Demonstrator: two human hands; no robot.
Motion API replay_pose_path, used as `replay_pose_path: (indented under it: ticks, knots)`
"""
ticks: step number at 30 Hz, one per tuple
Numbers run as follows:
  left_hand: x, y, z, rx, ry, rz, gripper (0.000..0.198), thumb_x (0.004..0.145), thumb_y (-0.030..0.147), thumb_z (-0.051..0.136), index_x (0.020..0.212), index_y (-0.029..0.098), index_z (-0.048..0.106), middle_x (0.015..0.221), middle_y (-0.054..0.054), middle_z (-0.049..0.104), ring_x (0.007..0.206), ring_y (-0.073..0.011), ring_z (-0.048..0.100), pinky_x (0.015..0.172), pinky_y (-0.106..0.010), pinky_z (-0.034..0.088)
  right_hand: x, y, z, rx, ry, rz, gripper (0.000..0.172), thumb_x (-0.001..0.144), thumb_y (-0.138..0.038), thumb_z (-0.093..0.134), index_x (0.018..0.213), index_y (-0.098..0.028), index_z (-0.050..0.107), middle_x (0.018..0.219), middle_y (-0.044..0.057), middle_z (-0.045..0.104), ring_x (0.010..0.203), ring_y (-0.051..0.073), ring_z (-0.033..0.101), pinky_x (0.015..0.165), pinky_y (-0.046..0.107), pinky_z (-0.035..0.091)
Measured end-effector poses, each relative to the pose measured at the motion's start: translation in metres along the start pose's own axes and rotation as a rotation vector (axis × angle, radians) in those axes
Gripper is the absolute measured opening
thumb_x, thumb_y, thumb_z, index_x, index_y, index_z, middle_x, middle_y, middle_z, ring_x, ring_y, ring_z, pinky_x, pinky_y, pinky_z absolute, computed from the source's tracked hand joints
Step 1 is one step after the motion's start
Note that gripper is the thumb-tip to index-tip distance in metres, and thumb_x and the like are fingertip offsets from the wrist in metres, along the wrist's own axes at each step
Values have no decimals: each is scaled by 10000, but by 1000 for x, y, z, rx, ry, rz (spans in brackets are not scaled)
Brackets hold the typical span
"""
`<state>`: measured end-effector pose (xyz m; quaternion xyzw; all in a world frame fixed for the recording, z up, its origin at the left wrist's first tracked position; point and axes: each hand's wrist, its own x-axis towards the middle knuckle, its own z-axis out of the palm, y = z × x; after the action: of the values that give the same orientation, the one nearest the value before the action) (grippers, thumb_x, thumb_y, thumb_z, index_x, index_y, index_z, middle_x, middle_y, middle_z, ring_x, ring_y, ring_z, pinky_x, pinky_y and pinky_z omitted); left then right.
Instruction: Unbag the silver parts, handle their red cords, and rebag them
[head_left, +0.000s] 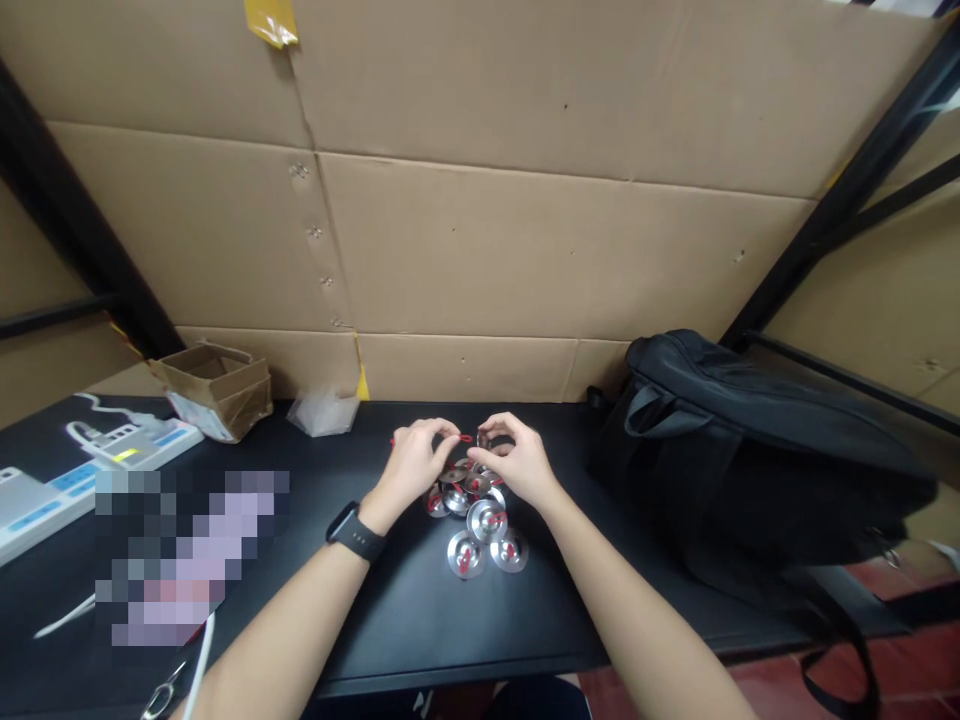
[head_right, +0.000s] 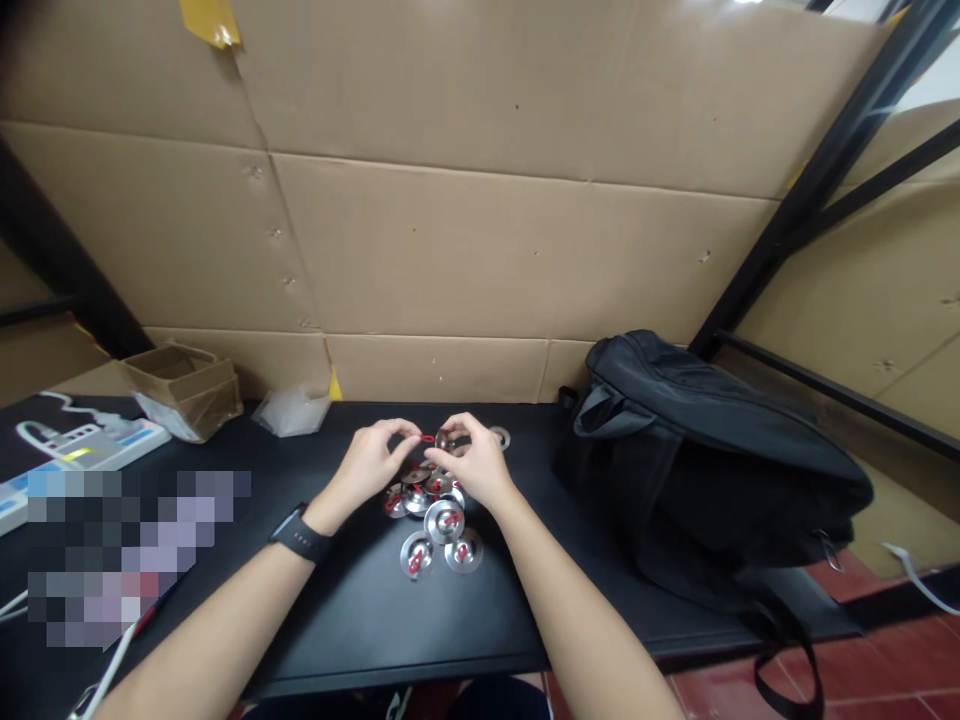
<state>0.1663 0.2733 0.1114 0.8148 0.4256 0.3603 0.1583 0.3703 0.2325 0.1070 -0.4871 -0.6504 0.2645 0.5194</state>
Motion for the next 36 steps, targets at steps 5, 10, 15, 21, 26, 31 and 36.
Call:
replay_pose_path:
  ticks: [5,10,15,21,26,31,36]
  knots:
    - [4,-48,-29,291,-10,-166,174,910,311,548,905,261,715,956,-43,766,990,-284,657,880,-434,388,14,33,-41,-469,101,35,313,692,-306,827,959,-249,674,915,31,726,870,228,660,825,360,498]
    - [1,-77,-41,347,-102,-216,179,887,302,552,911,270,726,1042,-57,744,1041,-293,634,890,-445,373,21,69,-61,-624,14,105,317,692,-237,817,981,-240,688,960,34,745,939,233,655,864,351,473]
    - [1,-55,-32,291,-69,-78,236,899,323,545,1048,272,722,1157,-74,690,1094,-286,595,932,-447,401,21,80,-63,-731,-6,123,240,749,-295,795,969,-242,715,996,43,734,948,236,641,863,359,454]
    - [-4,-19,-15,22,-417,290,269,959,313,504,1112,276,722,1131,-35,726,1072,-211,615,971,-336,434,23,81,-67,-682,-64,26,156,848,-246,699,986,-205,758,1024,76,736,966,223,661,911,337,452]
    - [-8,-21,-3,95,-414,276,284,976,239,477,1117,290,718,1130,-19,733,1081,-212,609,975,-339,424,22,82,-63,-727,-119,16,194,904,-247,623,1033,-242,768,1105,73,721,1014,226,642,950,355,446]
    - [-7,-22,-4,95,-358,247,241,966,225,497,1074,290,703,1038,-18,728,1003,-203,621,911,-324,431,20,72,-62,-745,-49,33,249,847,-206,669,1080,-250,743,1124,79,690,1037,247,615,937,386,462]
    - [-6,-12,-12,-31,-262,214,247,940,238,547,1166,288,634,983,8,728,957,-189,638,891,-306,432,13,30,-43,-431,-126,-135,197,855,-238,695,1048,-227,736,1034,61,707,924,190,656,844,328,507]
